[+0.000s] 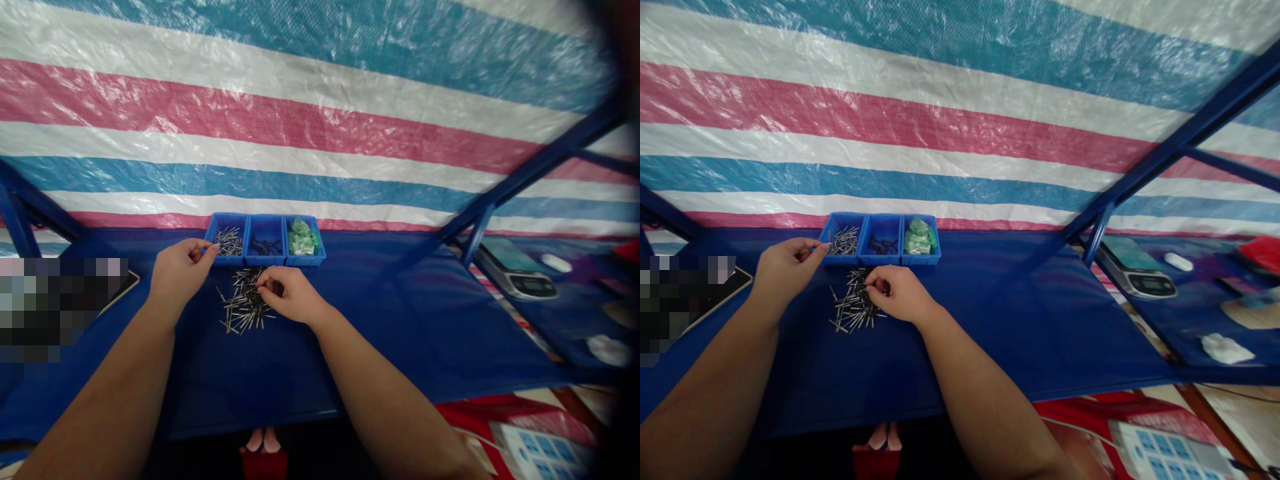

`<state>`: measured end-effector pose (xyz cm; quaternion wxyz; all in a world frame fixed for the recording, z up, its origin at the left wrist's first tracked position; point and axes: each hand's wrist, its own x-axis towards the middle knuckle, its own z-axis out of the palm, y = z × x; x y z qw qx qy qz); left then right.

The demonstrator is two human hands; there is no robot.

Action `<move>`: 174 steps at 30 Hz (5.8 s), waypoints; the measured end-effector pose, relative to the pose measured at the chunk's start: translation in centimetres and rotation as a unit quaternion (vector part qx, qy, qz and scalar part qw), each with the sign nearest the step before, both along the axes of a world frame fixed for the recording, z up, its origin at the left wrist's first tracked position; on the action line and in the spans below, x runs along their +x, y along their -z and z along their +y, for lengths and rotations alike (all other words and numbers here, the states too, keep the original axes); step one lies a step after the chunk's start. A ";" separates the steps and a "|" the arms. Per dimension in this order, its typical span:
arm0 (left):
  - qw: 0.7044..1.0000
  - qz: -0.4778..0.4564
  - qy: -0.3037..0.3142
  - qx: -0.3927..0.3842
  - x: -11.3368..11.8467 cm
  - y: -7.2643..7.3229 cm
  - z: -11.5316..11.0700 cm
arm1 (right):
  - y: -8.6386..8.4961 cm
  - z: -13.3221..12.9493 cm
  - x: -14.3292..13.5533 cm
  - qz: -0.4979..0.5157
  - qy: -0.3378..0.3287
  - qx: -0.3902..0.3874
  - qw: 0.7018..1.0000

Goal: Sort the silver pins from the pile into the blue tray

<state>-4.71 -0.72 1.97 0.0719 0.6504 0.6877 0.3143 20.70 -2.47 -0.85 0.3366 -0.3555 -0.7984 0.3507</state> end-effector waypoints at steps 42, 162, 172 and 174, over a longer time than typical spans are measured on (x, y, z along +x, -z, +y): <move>0.952 0.180 0.125 -0.214 1.8 1.1 -0.3 | 0.2 0.1 0.1 -0.027 0.000 0.015 1.000; 0.954 0.142 0.198 -0.173 1.1 2.1 0.6 | 0.0 -0.2 -0.2 -0.063 -0.018 0.037 0.997; 0.951 0.181 0.176 -0.181 1.8 1.8 0.2 | -0.1 -0.3 -0.2 -0.070 -0.016 0.027 0.997; 0.953 0.175 0.182 -0.168 1.8 1.6 0.1 | -0.1 -0.3 -0.2 -0.071 -0.016 0.024 0.997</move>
